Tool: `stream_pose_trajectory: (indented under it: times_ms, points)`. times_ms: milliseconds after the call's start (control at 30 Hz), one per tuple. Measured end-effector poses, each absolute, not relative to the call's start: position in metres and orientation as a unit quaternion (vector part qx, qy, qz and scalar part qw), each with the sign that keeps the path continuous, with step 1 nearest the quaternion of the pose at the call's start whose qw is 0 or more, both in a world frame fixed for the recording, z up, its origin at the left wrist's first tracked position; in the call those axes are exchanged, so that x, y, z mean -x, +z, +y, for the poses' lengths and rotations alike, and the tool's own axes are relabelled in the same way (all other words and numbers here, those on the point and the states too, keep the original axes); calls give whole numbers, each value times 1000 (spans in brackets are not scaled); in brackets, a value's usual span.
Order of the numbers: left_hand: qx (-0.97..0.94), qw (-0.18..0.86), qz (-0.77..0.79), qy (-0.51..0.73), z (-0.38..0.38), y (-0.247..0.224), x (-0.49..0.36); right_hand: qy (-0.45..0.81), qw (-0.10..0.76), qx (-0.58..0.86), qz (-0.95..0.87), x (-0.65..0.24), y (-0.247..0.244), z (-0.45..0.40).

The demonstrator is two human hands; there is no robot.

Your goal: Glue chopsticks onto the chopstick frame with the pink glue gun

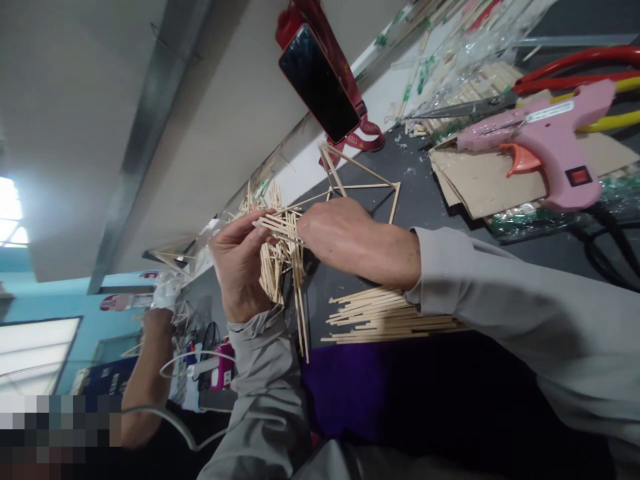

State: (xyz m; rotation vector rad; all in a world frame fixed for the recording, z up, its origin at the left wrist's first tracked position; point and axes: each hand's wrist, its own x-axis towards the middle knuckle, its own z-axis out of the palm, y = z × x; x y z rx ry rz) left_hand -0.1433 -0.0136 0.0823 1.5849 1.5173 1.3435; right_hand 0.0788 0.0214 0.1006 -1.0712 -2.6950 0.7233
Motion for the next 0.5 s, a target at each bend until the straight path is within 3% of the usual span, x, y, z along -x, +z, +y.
stream_pose_trajectory:
  times_ms: [500]
  points:
    - [-592,285,563,501,-13,81,145,230,75,360,-901,-82,104,20]
